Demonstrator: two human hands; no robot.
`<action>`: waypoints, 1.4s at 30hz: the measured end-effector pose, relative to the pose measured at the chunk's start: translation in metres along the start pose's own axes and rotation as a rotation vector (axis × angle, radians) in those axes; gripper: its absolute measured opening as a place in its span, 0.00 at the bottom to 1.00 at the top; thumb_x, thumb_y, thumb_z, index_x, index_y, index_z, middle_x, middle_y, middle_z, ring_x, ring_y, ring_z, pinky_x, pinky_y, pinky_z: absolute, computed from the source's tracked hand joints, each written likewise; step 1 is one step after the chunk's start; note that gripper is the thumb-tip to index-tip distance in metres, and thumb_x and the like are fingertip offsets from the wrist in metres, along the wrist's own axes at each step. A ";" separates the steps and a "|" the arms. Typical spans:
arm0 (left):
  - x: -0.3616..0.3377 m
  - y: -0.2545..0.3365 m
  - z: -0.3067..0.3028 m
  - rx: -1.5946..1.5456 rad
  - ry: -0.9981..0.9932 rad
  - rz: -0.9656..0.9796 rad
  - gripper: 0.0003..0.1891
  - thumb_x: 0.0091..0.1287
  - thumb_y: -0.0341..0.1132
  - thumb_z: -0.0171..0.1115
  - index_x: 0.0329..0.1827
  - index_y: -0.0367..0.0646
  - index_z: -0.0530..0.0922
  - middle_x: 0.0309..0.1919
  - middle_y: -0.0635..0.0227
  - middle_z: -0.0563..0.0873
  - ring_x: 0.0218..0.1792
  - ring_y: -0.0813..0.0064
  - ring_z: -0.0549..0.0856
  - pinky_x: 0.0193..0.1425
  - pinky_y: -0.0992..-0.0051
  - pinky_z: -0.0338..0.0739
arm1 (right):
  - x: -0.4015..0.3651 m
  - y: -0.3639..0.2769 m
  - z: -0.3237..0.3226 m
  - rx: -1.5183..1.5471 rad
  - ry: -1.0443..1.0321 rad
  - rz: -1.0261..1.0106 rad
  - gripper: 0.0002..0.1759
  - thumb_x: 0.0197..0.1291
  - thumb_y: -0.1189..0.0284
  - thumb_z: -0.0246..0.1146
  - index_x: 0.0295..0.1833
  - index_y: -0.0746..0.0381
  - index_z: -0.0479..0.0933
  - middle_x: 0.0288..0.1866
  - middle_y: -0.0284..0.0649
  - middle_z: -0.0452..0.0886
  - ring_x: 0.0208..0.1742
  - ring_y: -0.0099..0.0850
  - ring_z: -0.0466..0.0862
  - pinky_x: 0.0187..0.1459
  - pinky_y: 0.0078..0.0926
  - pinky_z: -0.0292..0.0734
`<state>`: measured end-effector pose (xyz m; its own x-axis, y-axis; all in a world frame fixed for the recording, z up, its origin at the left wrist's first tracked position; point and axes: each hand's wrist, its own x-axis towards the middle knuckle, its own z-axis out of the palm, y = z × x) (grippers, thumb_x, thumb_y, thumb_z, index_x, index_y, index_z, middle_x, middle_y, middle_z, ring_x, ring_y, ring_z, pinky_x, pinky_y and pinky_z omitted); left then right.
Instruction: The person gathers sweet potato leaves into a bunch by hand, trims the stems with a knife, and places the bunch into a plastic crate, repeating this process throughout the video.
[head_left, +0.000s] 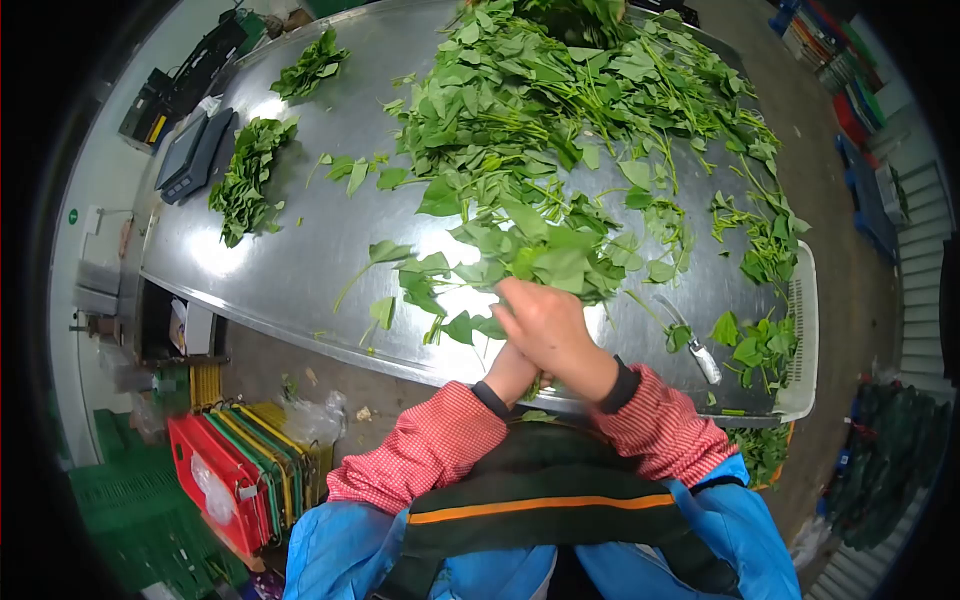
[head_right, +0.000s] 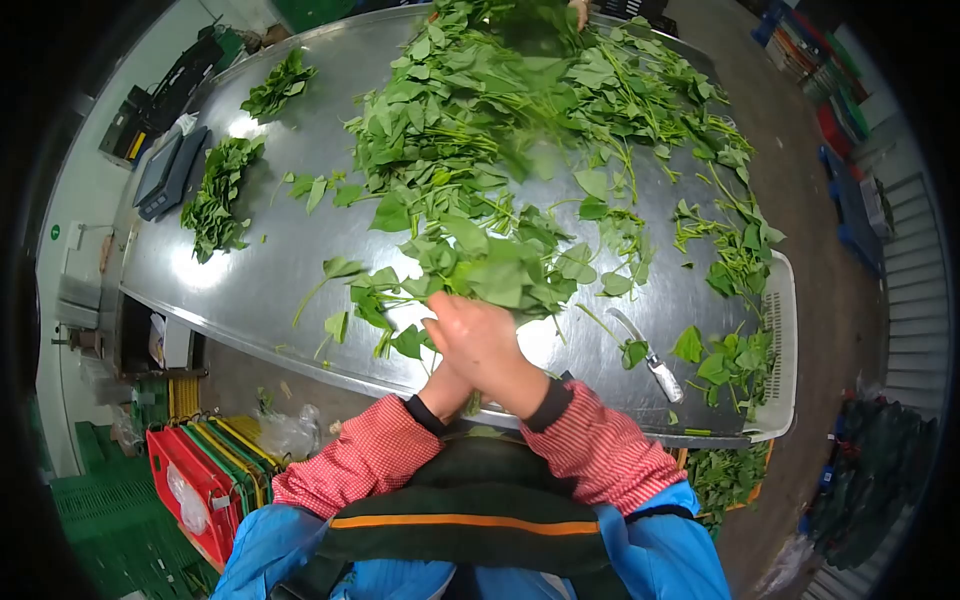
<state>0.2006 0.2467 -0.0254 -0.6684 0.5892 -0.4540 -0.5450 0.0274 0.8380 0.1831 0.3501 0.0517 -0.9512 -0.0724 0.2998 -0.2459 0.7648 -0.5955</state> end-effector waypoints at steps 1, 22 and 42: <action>0.000 0.000 0.001 0.074 -0.051 -0.058 0.07 0.65 0.27 0.55 0.45 0.40 0.73 0.30 0.70 0.79 0.26 0.81 0.77 0.26 0.80 0.71 | 0.003 0.005 0.011 -0.064 -0.041 -0.055 0.07 0.53 0.70 0.63 0.35 0.61 0.74 0.30 0.43 0.82 0.29 0.41 0.83 0.28 0.36 0.77; -0.014 0.003 -0.027 -0.368 0.149 0.006 0.14 0.65 0.28 0.62 0.51 0.41 0.68 0.35 0.68 0.78 0.33 0.77 0.80 0.36 0.76 0.78 | 0.016 0.019 -0.037 0.845 0.110 0.397 0.05 0.62 0.75 0.60 0.36 0.64 0.73 0.27 0.26 0.72 0.26 0.12 0.66 0.26 0.13 0.60; -0.053 0.091 -0.081 0.579 0.325 0.337 0.10 0.65 0.27 0.59 0.47 0.36 0.72 0.31 0.57 0.81 0.32 0.60 0.83 0.37 0.68 0.78 | -0.026 -0.020 -0.041 0.242 -0.363 0.074 0.13 0.58 0.63 0.61 0.31 0.62 0.76 0.20 0.46 0.78 0.23 0.47 0.80 0.25 0.42 0.74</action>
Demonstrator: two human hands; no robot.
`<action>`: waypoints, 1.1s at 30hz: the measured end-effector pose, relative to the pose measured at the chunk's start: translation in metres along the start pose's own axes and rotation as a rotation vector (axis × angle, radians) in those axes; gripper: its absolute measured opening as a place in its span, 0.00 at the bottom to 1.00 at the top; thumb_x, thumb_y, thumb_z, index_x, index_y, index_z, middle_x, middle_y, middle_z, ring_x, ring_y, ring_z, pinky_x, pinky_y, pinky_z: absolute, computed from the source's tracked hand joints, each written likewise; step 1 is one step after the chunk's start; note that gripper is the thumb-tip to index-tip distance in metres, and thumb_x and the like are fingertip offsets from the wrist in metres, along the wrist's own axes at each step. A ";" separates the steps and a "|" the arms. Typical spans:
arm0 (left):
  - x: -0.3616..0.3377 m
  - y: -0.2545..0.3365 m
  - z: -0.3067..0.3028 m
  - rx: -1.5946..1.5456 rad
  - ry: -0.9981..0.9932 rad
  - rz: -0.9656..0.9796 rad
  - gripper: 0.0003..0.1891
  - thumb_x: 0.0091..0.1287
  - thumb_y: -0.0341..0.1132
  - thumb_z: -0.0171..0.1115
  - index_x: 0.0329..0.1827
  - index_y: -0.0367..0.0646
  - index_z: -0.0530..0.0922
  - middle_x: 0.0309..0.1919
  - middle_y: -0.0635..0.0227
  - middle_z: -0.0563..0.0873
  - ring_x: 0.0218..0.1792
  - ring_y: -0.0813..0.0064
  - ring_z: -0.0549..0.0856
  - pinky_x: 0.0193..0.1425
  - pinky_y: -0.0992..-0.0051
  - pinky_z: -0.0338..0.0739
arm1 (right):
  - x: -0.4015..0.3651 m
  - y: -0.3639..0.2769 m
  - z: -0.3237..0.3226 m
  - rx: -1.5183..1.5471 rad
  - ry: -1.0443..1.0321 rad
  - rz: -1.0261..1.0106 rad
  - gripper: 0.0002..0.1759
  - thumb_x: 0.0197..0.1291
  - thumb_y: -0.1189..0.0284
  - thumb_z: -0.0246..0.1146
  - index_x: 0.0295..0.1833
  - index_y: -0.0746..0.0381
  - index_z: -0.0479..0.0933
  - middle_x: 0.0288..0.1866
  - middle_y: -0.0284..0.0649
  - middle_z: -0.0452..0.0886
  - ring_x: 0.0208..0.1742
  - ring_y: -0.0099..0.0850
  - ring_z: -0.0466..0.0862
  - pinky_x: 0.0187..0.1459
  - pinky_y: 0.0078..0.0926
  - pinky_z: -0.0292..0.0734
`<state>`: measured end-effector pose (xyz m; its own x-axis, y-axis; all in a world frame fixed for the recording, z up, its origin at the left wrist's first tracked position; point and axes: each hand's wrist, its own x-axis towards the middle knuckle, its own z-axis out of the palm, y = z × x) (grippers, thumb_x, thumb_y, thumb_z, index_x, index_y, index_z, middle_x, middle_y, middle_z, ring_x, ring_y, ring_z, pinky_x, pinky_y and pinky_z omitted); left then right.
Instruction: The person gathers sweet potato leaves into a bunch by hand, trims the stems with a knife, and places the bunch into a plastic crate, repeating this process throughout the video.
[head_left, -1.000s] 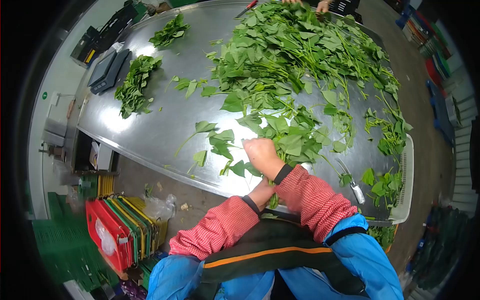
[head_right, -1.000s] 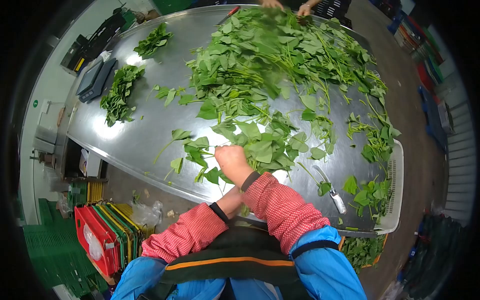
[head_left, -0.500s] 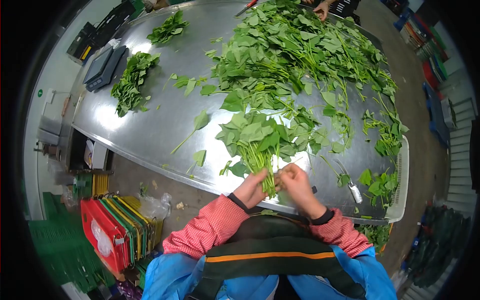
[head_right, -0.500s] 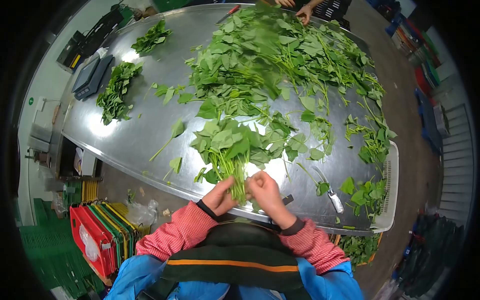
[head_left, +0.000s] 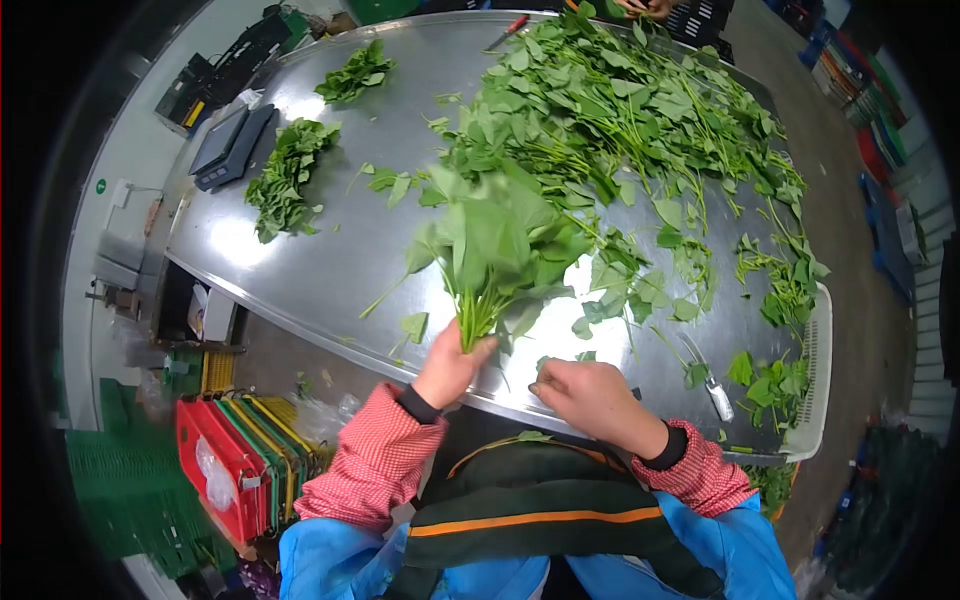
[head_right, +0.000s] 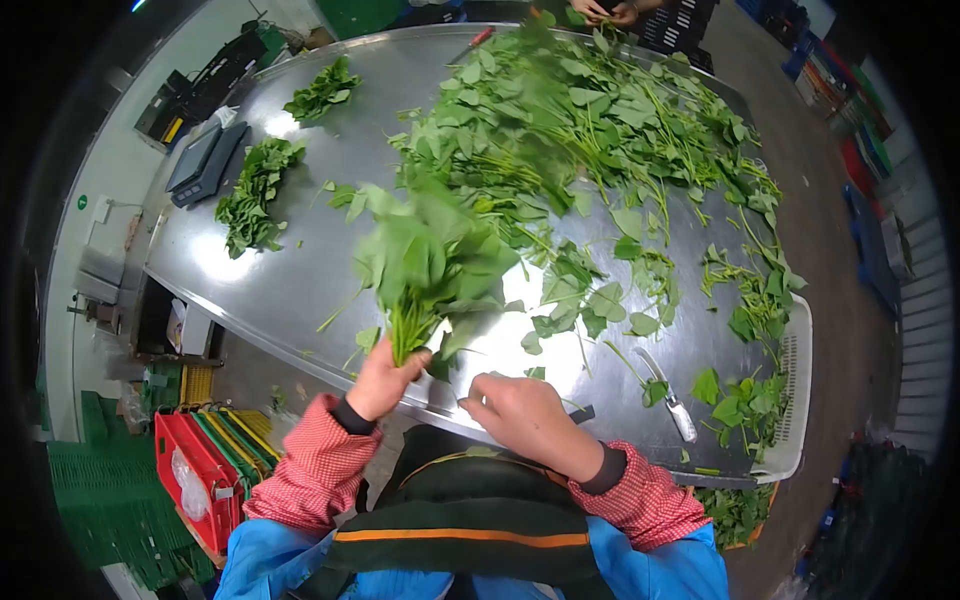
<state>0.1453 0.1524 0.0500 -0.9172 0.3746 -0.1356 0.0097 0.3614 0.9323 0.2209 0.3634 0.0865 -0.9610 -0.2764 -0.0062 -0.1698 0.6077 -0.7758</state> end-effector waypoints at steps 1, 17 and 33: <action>0.008 0.008 -0.019 0.424 0.116 0.298 0.11 0.63 0.27 0.59 0.46 0.35 0.71 0.31 0.52 0.81 0.33 0.52 0.82 0.37 0.64 0.77 | 0.004 -0.001 0.007 -0.051 -0.005 -0.044 0.13 0.58 0.63 0.62 0.30 0.62 0.76 0.20 0.46 0.78 0.23 0.47 0.80 0.25 0.42 0.74; 0.081 -0.079 -0.305 1.014 0.167 0.411 0.19 0.51 0.23 0.58 0.48 0.43 0.71 0.36 0.60 0.77 0.42 0.56 0.79 0.45 0.61 0.73 | 0.144 -0.080 0.106 -0.071 -0.257 -0.109 0.11 0.60 0.63 0.61 0.34 0.59 0.75 0.25 0.44 0.79 0.29 0.46 0.80 0.29 0.41 0.74; 0.128 -0.236 -0.634 1.744 -0.033 0.006 0.33 0.53 0.33 0.65 0.66 0.49 0.67 0.61 0.59 0.71 0.69 0.58 0.64 0.71 0.44 0.55 | 0.253 -0.102 0.191 -0.117 -0.255 0.088 0.15 0.63 0.59 0.56 0.34 0.61 0.73 0.24 0.47 0.78 0.29 0.49 0.80 0.31 0.46 0.73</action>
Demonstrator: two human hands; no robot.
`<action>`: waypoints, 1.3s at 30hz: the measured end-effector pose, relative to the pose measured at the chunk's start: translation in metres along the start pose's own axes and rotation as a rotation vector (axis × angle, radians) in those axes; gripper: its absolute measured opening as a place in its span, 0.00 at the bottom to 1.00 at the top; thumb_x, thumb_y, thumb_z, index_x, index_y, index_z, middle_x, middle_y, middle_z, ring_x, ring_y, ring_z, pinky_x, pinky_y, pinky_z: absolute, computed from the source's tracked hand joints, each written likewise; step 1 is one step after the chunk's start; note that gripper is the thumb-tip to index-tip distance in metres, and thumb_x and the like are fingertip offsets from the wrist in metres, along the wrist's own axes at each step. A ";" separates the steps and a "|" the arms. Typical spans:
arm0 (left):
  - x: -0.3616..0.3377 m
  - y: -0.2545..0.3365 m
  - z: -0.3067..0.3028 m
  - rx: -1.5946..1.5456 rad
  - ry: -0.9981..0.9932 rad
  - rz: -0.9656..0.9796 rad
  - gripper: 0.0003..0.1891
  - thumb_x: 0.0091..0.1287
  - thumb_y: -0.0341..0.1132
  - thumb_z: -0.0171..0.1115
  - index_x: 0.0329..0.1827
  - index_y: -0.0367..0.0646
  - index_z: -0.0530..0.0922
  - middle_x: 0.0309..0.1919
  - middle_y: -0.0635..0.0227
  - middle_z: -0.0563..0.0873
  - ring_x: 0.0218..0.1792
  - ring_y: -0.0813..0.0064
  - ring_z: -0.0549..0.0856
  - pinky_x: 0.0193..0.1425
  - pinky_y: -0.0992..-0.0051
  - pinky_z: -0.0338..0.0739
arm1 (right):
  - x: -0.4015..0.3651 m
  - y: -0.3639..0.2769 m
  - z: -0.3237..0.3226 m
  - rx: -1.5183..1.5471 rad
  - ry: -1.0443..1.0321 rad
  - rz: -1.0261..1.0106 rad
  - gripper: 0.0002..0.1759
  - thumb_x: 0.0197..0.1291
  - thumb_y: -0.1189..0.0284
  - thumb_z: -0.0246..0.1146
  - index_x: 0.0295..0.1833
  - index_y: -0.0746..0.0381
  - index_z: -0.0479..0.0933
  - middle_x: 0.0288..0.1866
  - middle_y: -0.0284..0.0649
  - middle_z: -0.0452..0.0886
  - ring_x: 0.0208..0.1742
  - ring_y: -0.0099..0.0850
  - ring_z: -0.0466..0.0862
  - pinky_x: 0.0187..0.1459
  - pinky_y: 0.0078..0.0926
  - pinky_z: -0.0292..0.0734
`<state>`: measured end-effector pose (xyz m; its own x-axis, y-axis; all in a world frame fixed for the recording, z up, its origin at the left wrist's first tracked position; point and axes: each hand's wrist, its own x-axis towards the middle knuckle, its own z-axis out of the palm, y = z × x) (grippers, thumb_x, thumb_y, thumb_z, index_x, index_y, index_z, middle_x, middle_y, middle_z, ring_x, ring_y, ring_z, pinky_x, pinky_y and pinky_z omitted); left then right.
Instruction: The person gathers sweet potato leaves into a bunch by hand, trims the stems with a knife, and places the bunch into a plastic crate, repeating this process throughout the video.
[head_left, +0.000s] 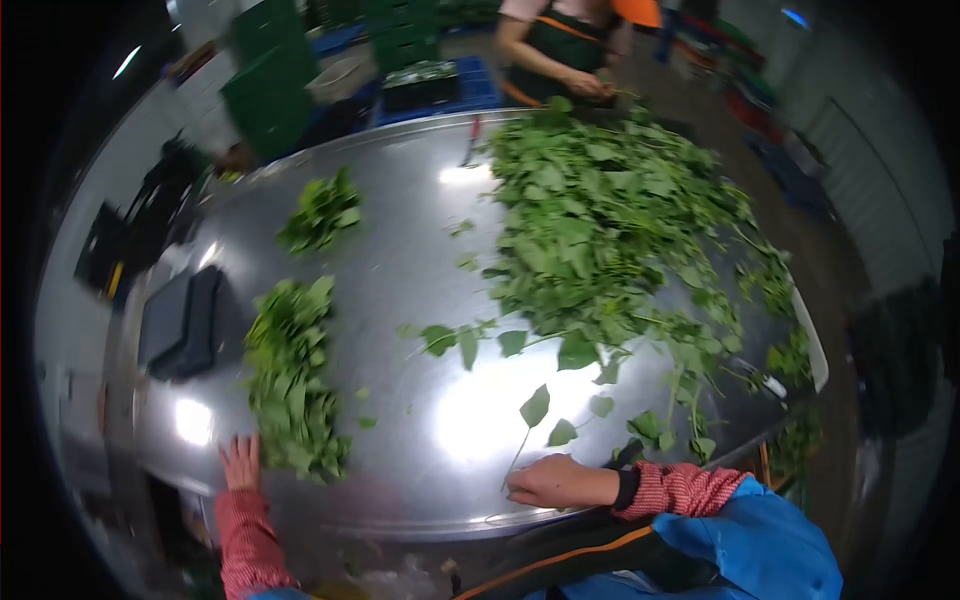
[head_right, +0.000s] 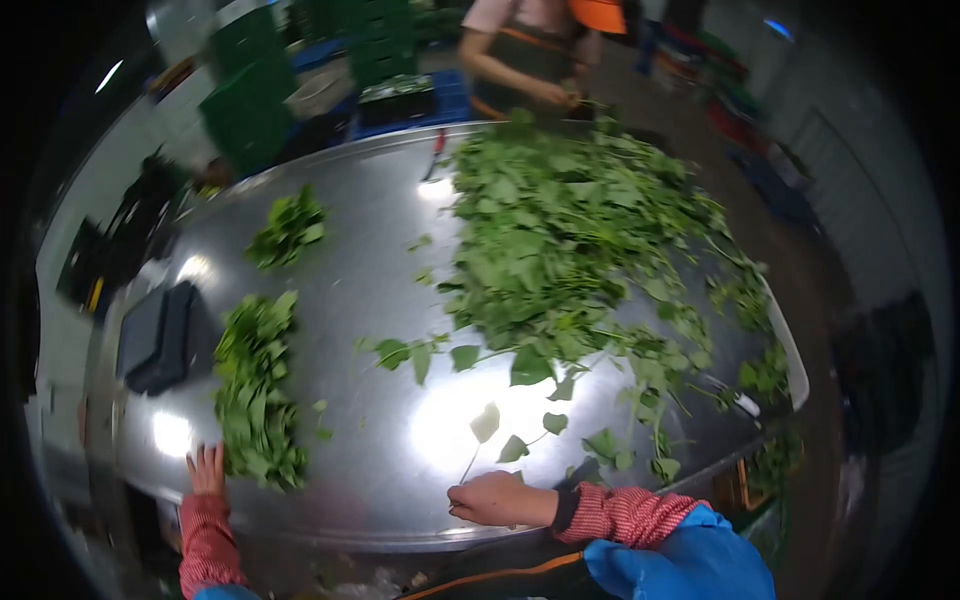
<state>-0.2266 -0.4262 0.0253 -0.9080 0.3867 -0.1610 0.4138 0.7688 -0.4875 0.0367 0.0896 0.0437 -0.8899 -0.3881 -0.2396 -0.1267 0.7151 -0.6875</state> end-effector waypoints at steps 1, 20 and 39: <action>0.003 -0.004 0.038 0.043 -0.106 -0.029 0.35 0.52 0.35 0.66 0.66 0.49 0.66 0.62 0.59 0.71 0.69 0.57 0.64 0.71 0.44 0.54 | 0.002 0.006 0.000 -0.002 0.022 0.022 0.15 0.63 0.59 0.56 0.34 0.61 0.73 0.24 0.47 0.78 0.29 0.49 0.80 0.31 0.47 0.73; -0.023 0.225 -0.110 -0.890 0.162 -0.058 0.16 0.57 0.27 0.60 0.50 0.36 0.78 0.38 0.52 0.83 0.39 0.55 0.82 0.43 0.62 0.76 | -0.084 0.310 -0.228 -0.321 0.941 0.603 0.19 0.51 0.66 0.66 0.44 0.65 0.72 0.41 0.51 0.78 0.46 0.48 0.79 0.45 0.43 0.74; -0.056 0.572 -0.282 -1.346 -0.103 0.147 0.10 0.66 0.35 0.60 0.47 0.42 0.81 0.38 0.56 0.85 0.37 0.59 0.84 0.43 0.68 0.78 | -0.102 0.500 -0.265 0.869 0.843 0.379 0.22 0.54 0.63 0.66 0.50 0.64 0.70 0.42 0.47 0.80 0.41 0.40 0.80 0.40 0.39 0.76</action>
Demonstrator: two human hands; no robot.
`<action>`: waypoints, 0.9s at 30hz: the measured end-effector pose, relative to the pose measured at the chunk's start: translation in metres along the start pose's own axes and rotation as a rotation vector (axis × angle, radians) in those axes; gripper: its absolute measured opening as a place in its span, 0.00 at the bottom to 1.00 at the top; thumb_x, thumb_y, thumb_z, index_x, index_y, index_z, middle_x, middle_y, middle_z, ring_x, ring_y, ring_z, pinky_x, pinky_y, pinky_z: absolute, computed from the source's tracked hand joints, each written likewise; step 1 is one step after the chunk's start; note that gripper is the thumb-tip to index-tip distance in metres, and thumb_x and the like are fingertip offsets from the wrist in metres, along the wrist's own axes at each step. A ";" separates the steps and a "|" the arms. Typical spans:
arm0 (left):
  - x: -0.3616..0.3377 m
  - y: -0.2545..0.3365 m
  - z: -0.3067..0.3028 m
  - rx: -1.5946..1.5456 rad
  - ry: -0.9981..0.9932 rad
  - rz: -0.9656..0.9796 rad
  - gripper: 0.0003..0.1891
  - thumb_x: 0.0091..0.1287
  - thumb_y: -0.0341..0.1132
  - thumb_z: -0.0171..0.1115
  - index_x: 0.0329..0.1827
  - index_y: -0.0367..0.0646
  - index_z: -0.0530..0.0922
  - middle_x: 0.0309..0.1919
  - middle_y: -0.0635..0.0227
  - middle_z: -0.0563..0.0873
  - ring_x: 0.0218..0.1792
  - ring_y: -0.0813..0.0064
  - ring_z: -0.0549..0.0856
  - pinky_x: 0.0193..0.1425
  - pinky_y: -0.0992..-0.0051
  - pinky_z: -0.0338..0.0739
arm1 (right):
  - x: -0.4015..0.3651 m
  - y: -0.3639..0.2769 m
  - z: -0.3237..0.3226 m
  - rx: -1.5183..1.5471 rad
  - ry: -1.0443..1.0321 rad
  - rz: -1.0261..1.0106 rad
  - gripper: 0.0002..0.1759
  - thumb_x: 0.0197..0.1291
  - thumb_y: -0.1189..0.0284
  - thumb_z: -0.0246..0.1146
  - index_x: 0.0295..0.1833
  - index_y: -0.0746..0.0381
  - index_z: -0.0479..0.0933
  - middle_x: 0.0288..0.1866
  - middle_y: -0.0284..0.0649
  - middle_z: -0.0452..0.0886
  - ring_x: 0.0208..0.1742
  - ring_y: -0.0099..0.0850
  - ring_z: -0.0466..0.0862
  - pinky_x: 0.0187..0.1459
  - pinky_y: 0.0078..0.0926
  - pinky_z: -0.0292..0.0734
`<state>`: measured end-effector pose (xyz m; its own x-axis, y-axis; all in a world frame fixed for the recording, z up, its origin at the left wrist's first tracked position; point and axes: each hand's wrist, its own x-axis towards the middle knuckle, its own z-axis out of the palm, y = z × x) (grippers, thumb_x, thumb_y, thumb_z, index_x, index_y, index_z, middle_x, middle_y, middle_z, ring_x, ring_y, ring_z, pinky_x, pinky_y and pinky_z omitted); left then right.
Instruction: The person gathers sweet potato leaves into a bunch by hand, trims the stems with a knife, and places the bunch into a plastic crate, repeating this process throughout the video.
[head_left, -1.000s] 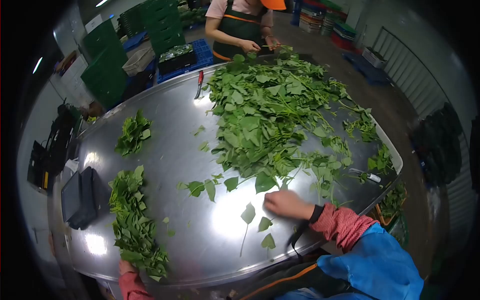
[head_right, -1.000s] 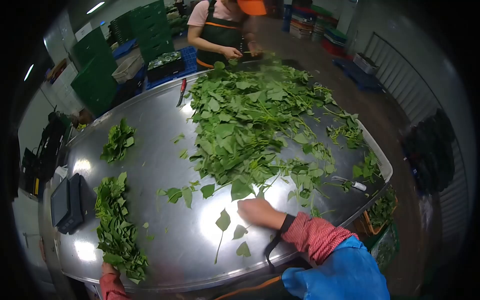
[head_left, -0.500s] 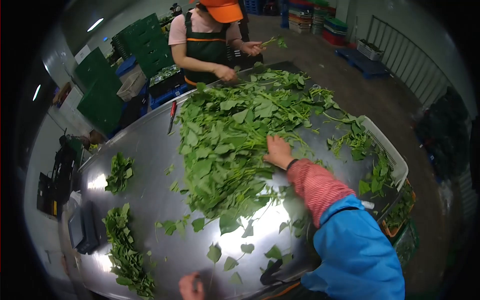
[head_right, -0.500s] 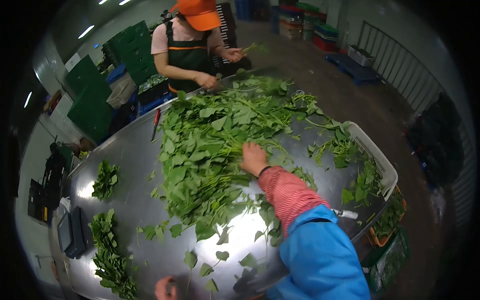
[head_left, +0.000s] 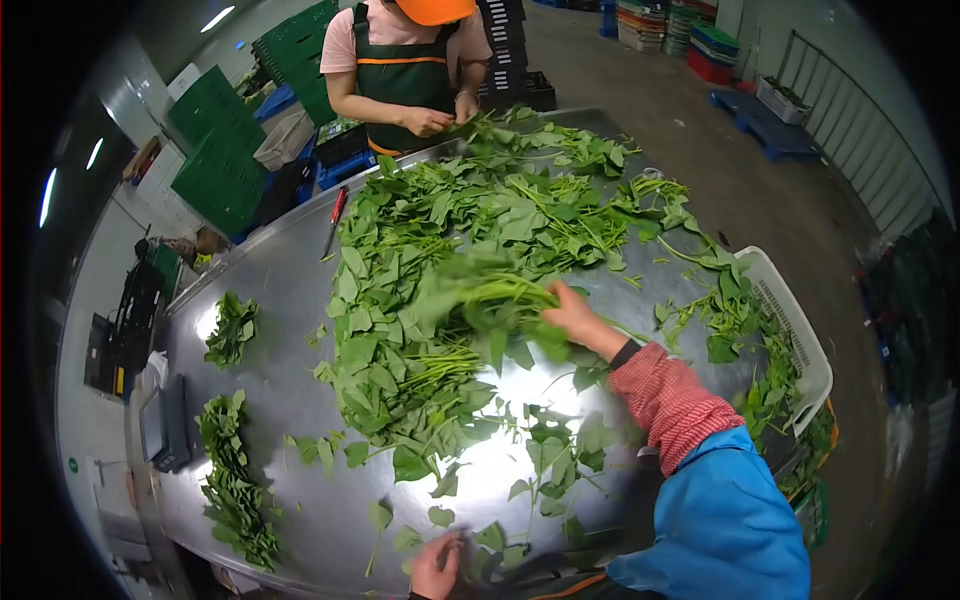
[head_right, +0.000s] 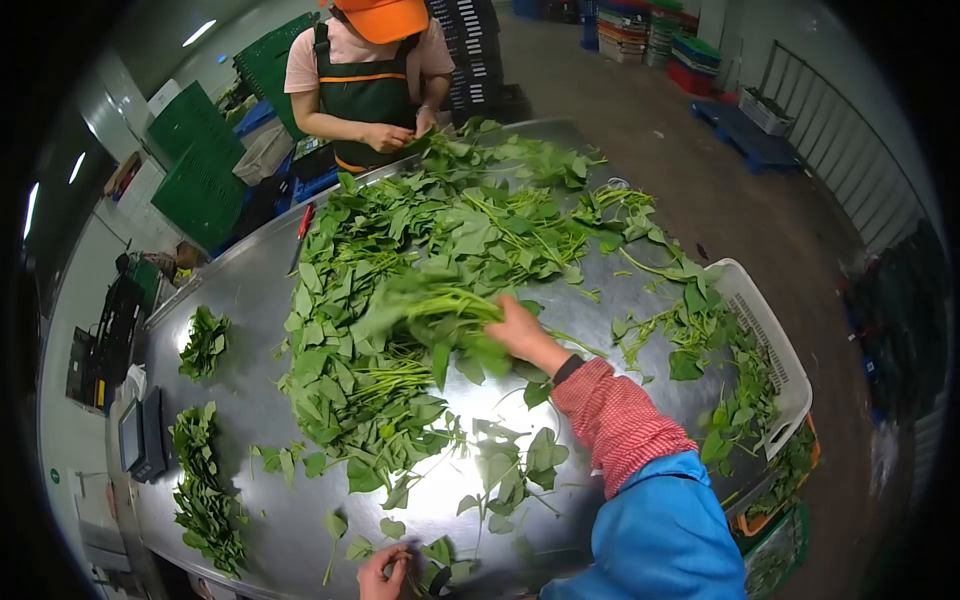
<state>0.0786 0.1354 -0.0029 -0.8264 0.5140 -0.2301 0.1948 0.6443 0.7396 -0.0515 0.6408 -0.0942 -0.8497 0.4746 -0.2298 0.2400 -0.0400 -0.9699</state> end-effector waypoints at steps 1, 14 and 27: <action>0.004 0.000 0.007 -0.022 0.005 0.051 0.11 0.66 0.35 0.60 0.47 0.41 0.81 0.39 0.55 0.85 0.38 0.59 0.84 0.43 0.68 0.78 | -0.010 -0.007 -0.009 0.043 -0.048 0.016 0.22 0.56 0.62 0.66 0.50 0.63 0.71 0.41 0.43 0.79 0.39 0.35 0.79 0.38 0.36 0.76; 0.021 0.049 0.036 0.048 -0.001 0.082 0.10 0.62 0.33 0.63 0.45 0.43 0.82 0.36 0.60 0.86 0.33 0.62 0.86 0.37 0.72 0.80 | -0.017 -0.016 -0.009 -0.167 -0.180 0.057 0.19 0.62 0.56 0.60 0.50 0.59 0.76 0.37 0.38 0.82 0.33 0.30 0.81 0.31 0.29 0.79; 0.021 0.042 0.055 -0.031 -0.069 0.052 0.12 0.67 0.34 0.58 0.49 0.38 0.81 0.41 0.51 0.85 0.43 0.54 0.85 0.49 0.66 0.78 | -0.035 -0.043 0.037 -1.212 0.054 -0.421 0.24 0.42 0.61 0.72 0.42 0.62 0.75 0.43 0.49 0.74 0.43 0.46 0.79 0.44 0.44 0.73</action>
<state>0.0985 0.2040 -0.0114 -0.7770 0.5848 -0.2327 0.2195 0.5983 0.7706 -0.0494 0.5933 -0.0479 -0.9506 0.2917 0.1060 0.2552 0.9290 -0.2678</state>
